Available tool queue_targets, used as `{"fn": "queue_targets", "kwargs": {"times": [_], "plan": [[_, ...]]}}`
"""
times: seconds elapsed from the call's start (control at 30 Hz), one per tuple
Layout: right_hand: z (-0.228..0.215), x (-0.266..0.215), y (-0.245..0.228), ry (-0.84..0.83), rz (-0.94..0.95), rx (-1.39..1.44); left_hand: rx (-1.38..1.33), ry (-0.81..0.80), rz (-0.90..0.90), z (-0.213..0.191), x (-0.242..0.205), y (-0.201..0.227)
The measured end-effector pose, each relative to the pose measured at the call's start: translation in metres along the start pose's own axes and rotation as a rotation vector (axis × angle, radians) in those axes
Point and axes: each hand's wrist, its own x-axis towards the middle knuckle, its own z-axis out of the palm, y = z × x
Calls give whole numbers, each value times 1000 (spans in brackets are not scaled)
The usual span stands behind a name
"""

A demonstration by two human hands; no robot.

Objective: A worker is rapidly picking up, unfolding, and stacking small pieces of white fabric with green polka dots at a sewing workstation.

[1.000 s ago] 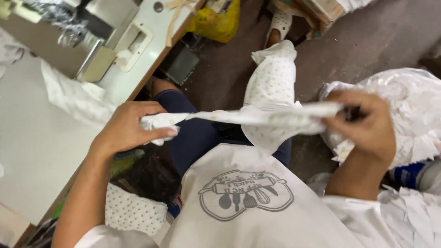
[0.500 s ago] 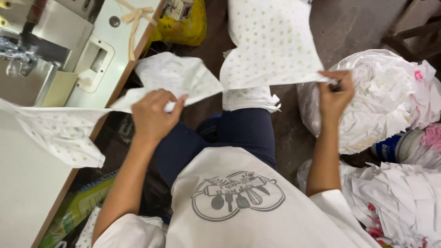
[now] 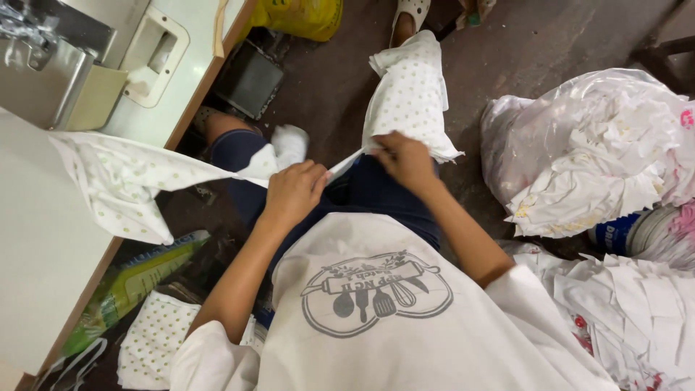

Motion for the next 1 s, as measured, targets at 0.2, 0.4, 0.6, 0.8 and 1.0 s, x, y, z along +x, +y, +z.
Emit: {"fn": "queue_targets", "kwargs": {"times": [0.2, 0.4, 0.6, 0.8, 1.0], "plan": [[3, 27, -34, -169, -50, 517, -47, -82, 41, -16, -14, 15], [-72, -1, -79, -862, -343, 773, -559, -295, 56, -125, -39, 51], [-173, -32, 46, 140, -149, 933, 66, -136, -279, -204, -55, -27], [-214, 2, -2, 785, -299, 774, 10, 354, 240, -150, 13, -10], [-195, -28, 24, 812, 232, 535, 178, 555, 406, -129, 35, 3]]}}
